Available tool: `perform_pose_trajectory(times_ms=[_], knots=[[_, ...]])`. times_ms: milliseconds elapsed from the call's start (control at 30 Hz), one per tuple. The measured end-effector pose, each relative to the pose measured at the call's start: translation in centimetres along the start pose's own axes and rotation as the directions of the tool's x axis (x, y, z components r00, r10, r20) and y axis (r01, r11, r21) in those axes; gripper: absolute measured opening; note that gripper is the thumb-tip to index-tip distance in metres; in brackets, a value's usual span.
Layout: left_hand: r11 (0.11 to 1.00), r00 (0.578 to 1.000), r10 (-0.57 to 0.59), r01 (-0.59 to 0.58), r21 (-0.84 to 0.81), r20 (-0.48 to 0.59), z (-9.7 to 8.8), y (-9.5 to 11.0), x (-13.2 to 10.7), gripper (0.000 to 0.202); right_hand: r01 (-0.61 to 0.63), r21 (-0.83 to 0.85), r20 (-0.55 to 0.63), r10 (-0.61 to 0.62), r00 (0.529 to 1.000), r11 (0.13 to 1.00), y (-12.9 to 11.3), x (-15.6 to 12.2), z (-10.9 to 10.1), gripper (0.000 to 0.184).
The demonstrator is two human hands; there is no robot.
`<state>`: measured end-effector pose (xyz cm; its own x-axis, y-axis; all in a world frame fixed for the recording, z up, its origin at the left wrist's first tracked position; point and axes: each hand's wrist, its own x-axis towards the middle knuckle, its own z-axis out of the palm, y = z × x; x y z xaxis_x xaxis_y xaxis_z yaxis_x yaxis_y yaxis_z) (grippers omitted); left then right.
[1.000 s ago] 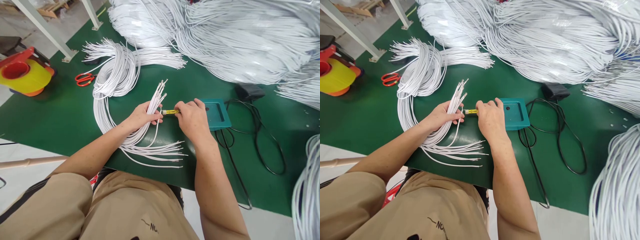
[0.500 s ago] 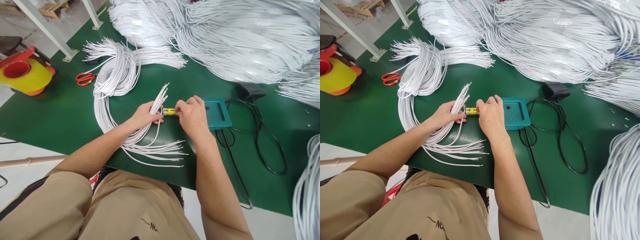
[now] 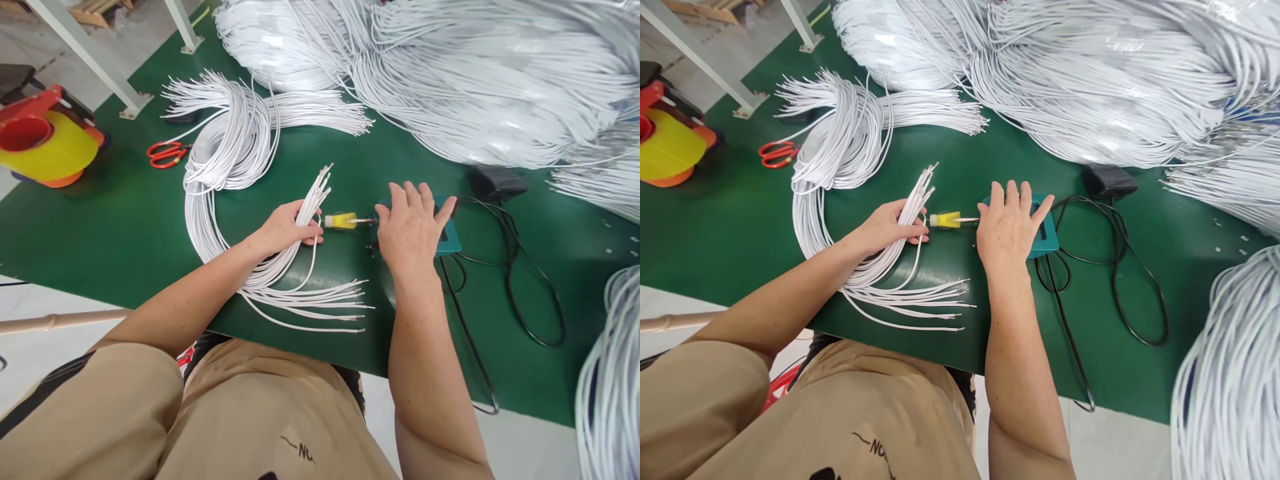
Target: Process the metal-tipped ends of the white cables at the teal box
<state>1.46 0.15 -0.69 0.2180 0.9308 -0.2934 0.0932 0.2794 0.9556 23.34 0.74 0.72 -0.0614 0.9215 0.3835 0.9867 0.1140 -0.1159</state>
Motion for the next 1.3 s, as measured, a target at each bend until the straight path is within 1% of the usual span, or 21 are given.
perform_pose_trajectory(times_ms=[100,167,200,233,300,333,367,400,467,533,567,600,633,667,700,767,867,967,1067,1200,1300], knots=[[1.0,1.0,-0.007,0.007,0.001,-0.01,-0.5,0.3,-0.2,0.048,0.05,0.069,-0.061,-0.046,0.997,0.996,-0.4,-0.1,-0.4,0.037],[1.0,1.0,0.007,-0.007,0.001,-0.012,-0.8,0.2,-0.2,0.053,0.171,0.222,-0.082,-0.156,0.984,0.96,-1.4,-0.4,-1.0,0.032],[1.0,1.0,0.022,-0.022,0.009,-0.02,-0.9,0.2,-0.2,0.052,0.256,0.316,-0.079,-0.243,0.967,0.914,-2.2,-0.6,-1.2,0.029],[0.999,0.999,0.04,-0.039,0.024,-0.028,-1.0,0.1,-0.1,0.05,0.35,0.405,-0.057,-0.359,0.932,0.844,-3.2,-1.0,-1.5,0.027],[0.996,0.997,0.07,-0.068,0.051,-0.044,-1.2,0.0,-0.1,0.041,0.533,0.506,0.004,-0.62,0.785,0.678,-5.4,-1.9,-1.9,0.026],[0.996,0.996,0.075,-0.072,0.051,-0.048,-1.3,0.0,-0.1,0.038,0.59,0.507,0.053,-0.705,0.707,0.629,-6.5,-2.4,-1.9,0.027],[0.997,0.996,0.07,-0.068,0.038,-0.052,-1.3,0.0,-0.1,0.038,0.624,0.478,0.113,-0.748,0.654,0.618,-7.4,-2.8,-2.0,0.026],[0.998,0.997,0.059,-0.058,0.016,-0.057,-1.4,0.0,0.0,0.039,0.625,0.461,0.186,-0.757,0.626,0.63,-8.1,-3.3,-1.9,0.025],[0.999,0.997,0.028,-0.03,-0.034,-0.067,-1.6,0.1,0.0,0.044,0.521,0.465,0.37,-0.692,0.62,0.716,-8.8,-3.8,-1.9,0.022],[0.998,0.998,0.005,-0.009,-0.065,-0.061,-1.6,0.0,-0.1,0.049,0.311,0.557,0.526,-0.617,0.586,0.77,-8.4,-3.8,-2.0,0.022],[0.997,0.999,0.001,-0.005,-0.072,-0.048,-1.6,0.0,-0.1,0.05,0.165,0.621,0.57,-0.587,0.575,0.766,-7.9,-3.5,-2.1,0.024],[0.997,0.999,0.006,-0.008,-0.075,-0.036,-1.6,0.0,-0.1,0.051,0.006,0.683,0.586,-0.554,0.591,0.73,-7.3,-3.0,-2.2,0.026],[0.997,1.0,0.017,-0.019,-0.071,-0.025,-1.5,0.0,-0.2,0.05,-0.161,0.728,0.588,-0.488,0.645,0.666,-6.6,-2.5,-2.2,0.028],[0.998,0.999,0.035,-0.036,-0.059,-0.02,-1.4,0.0,-0.3,0.05,-0.3,0.754,0.575,-0.365,0.733,0.585,-6.0,-1.9,-2.2,0.027],[0.998,0.998,0.054,-0.054,-0.037,-0.016,-1.2,0.0,-0.5,0.048,-0.394,0.772,0.553,-0.222,0.803,0.498,-5.5,-1.4,-2.2,0.025],[0.997,0.998,0.07,-0.07,0.016,0.004,-0.8,0.2,-0.9,0.045,-0.471,0.815,0.503,-0.007,0.865,0.338,-4.8,-0.4,-2.0,0.022],[0.997,0.997,0.059,-0.061,0.038,0.043,-0.2,0.7,-1.4,0.043,-0.473,0.865,0.469,0.064,0.881,0.166,-4.6,0.1,-1.5,0.026],[0.994,0.994,0.108,-0.108,0.005,-0.014,0.2,1.0,-1.6,0.038,-0.478,0.877,0.475,0.063,0.878,0.047,-5.1,-0.1,-1.3,0.026],[0.988,0.985,0.152,-0.154,-0.014,-0.078,0.3,1.0,-1.5,0.035,-0.502,0.865,0.503,0.041,0.864,-0.024,-5.5,-0.3,-1.2,0.022],[0.982,0.979,0.179,-0.183,-0.034,-0.098,0.5,0.8,-1.4,0.032,-0.511,0.854,0.513,-0.005,0.858,-0.096,-5.8,-0.4,-0.9,0.018],[0.979,0.974,0.199,-0.204,-0.03,-0.112,0.6,0.8,-1.4,0.032,-0.542,0.811,0.546,-0.047,0.836,-0.222,-6.1,-0.4,-0.8,0.018]])
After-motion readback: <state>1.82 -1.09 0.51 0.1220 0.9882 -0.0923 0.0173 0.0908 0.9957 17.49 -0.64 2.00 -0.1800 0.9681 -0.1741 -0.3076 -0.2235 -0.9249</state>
